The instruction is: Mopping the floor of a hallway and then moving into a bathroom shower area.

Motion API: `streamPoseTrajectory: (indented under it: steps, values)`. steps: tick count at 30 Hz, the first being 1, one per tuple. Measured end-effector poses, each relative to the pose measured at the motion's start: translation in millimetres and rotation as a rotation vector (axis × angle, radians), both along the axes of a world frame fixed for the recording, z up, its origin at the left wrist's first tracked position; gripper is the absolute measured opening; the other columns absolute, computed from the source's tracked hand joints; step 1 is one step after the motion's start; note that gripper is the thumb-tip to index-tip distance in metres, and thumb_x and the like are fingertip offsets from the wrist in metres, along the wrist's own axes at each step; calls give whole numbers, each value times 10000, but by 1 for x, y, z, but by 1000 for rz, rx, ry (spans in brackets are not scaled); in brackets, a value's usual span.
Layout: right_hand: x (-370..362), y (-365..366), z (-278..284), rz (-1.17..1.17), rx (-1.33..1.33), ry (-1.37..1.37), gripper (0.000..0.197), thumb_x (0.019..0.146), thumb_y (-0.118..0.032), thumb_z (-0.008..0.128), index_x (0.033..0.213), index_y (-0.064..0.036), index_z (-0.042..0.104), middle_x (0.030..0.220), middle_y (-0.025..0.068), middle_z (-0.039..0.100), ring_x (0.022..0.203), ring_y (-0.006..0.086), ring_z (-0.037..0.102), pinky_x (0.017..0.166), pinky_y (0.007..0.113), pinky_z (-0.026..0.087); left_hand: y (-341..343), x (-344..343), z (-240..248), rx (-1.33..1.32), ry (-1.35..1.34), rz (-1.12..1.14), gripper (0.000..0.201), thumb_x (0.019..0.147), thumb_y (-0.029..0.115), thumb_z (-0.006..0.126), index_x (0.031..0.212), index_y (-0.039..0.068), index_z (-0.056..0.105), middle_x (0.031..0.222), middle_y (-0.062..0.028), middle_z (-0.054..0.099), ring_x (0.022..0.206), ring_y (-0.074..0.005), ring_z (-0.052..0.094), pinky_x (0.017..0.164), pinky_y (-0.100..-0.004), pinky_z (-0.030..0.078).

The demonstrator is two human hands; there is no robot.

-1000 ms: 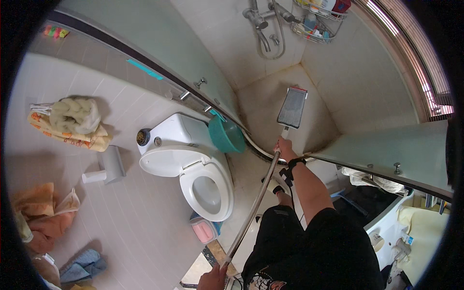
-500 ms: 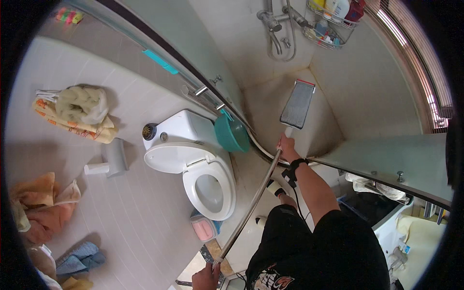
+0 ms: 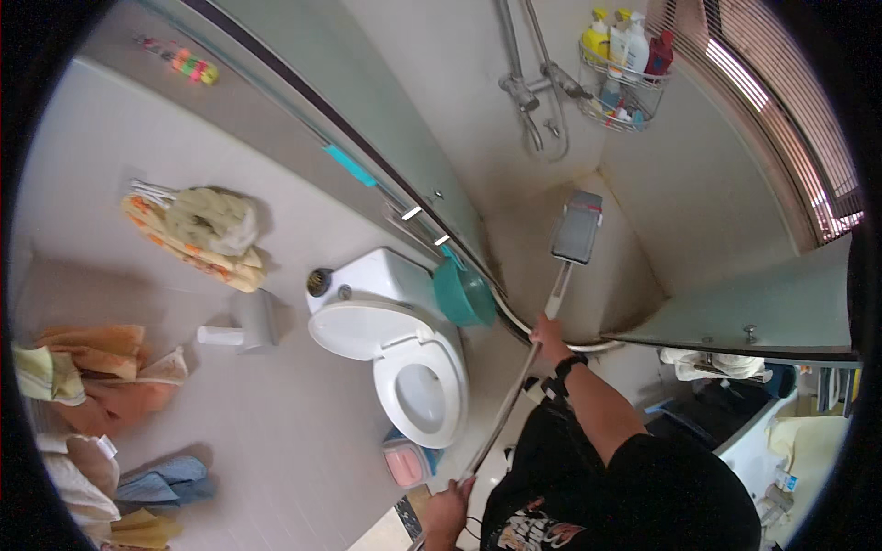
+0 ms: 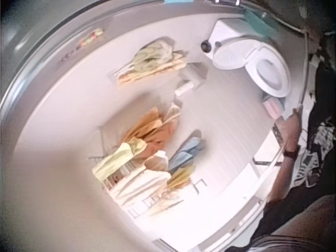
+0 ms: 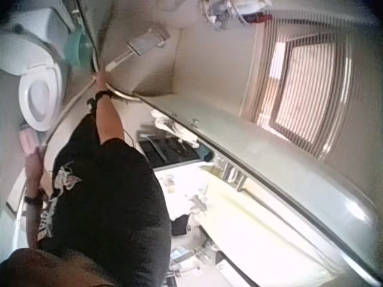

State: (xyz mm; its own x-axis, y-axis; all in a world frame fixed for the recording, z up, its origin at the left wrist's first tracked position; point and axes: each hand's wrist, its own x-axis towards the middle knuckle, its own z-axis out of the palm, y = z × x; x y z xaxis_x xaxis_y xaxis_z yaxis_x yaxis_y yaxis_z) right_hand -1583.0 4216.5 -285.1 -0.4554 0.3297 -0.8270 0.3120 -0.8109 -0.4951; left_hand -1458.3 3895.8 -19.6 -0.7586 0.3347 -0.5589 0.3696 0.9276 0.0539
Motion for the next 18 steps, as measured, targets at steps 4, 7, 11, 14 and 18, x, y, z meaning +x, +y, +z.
streamPoseTrajectory:
  steps: [4,7,11,14,18]
  values:
    - [16,-36,-38,-138,-117,-83,280,889,-180,465,674,-27,373,508,80,339,424,196,310,442,412,297,44,-17,-49,18,4,57,472,875,455,377,789,20,540,588,-202,580,565,-362,597,512,-441,488]
    - [19,-69,4,-92,-96,-139,252,891,-163,455,702,-20,370,500,81,334,420,197,318,438,408,322,63,-25,-66,97,56,50,491,881,451,360,811,2,546,620,-213,589,596,-369,603,530,-446,490]
    - [29,-74,8,-35,7,-182,201,871,-174,478,888,-8,367,575,96,380,465,213,376,444,413,352,73,-34,-76,57,-28,111,515,884,456,343,805,-2,565,677,-222,600,654,-375,606,591,-447,491]
    - [32,-75,-6,-15,-29,-112,210,876,-180,458,827,24,472,615,107,458,484,226,455,475,406,416,87,-44,-81,72,-47,137,530,883,463,337,796,-2,574,721,-222,606,702,-374,605,641,-447,487]
    - [33,-89,11,-23,-57,-132,204,858,-168,484,821,31,460,574,94,444,481,228,466,485,373,431,102,-52,-93,78,-75,168,529,885,462,330,807,1,576,763,-209,615,733,-368,606,666,-443,483]
